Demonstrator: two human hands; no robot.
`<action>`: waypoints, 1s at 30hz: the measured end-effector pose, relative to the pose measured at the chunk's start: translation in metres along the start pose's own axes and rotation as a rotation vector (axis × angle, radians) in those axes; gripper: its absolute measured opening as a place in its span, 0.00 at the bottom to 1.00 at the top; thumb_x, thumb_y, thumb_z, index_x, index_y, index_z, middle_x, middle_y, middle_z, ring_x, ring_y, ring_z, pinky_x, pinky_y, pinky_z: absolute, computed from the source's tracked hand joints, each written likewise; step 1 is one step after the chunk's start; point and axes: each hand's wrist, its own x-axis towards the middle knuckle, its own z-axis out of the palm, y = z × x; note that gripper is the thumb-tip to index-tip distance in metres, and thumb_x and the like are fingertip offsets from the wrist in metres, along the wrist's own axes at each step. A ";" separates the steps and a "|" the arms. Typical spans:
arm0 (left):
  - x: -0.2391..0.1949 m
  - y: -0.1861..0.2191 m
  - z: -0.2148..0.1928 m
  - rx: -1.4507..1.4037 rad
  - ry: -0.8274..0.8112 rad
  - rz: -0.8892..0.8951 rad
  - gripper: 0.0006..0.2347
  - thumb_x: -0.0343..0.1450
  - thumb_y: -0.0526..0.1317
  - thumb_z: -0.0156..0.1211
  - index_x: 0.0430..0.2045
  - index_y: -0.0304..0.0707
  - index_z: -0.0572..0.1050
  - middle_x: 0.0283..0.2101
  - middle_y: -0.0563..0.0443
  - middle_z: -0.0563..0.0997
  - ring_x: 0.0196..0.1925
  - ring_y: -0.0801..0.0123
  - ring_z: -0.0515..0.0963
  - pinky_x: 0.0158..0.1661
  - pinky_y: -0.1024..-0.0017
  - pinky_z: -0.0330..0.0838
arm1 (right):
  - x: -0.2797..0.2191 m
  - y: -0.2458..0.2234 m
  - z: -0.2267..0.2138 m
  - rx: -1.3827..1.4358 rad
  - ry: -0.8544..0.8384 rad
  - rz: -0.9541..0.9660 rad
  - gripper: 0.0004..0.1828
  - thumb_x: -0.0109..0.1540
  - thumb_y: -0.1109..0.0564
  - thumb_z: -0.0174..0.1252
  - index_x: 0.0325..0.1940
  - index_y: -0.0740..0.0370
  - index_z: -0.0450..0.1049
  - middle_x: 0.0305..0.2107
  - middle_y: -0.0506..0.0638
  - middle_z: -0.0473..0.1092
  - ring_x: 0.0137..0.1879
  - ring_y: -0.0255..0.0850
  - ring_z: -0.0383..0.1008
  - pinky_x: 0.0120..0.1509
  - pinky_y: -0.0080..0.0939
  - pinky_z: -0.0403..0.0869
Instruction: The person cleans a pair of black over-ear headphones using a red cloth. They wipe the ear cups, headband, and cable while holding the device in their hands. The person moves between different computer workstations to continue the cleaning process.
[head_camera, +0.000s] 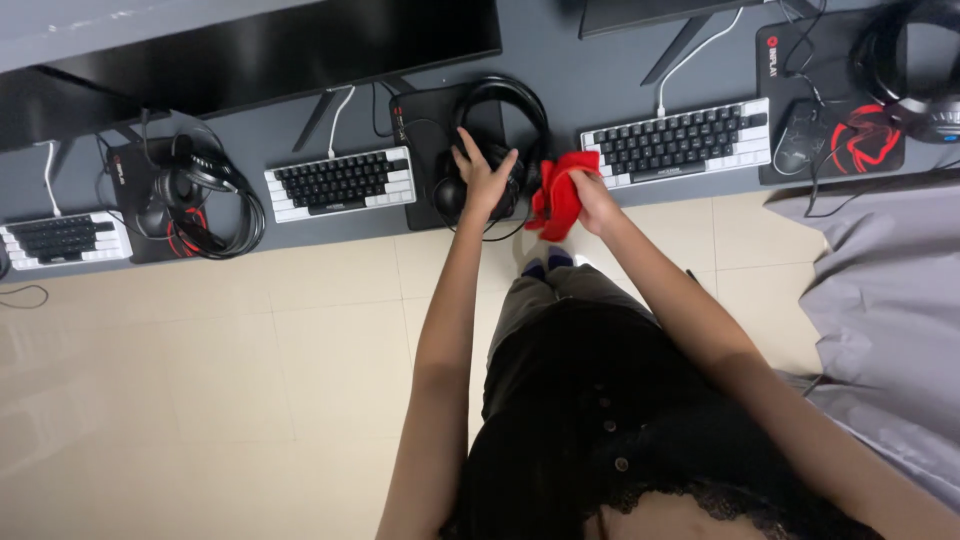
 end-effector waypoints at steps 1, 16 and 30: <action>-0.015 0.006 -0.002 0.001 0.000 -0.005 0.50 0.65 0.52 0.74 0.74 0.39 0.39 0.71 0.17 0.34 0.72 0.26 0.48 0.65 0.50 0.54 | 0.001 0.002 -0.007 0.000 0.001 0.005 0.19 0.68 0.51 0.49 0.61 0.59 0.69 0.51 0.52 0.74 0.57 0.45 0.76 0.62 0.49 0.77; -0.062 0.047 -0.032 0.383 -0.061 0.656 0.19 0.66 0.30 0.64 0.54 0.43 0.78 0.61 0.53 0.78 0.71 0.54 0.68 0.69 0.49 0.57 | 0.008 0.024 0.043 -0.308 -0.209 0.309 0.21 0.69 0.48 0.51 0.58 0.65 0.72 0.47 0.58 0.76 0.48 0.48 0.80 0.55 0.52 0.78; -0.057 0.045 -0.033 0.380 0.057 0.812 0.15 0.66 0.46 0.62 0.46 0.50 0.81 0.60 0.51 0.79 0.67 0.56 0.69 0.65 0.54 0.57 | -0.128 -0.007 0.112 0.133 -0.510 0.271 0.25 0.74 0.41 0.45 0.66 0.61 0.67 0.58 0.52 0.71 0.64 0.46 0.71 0.71 0.52 0.69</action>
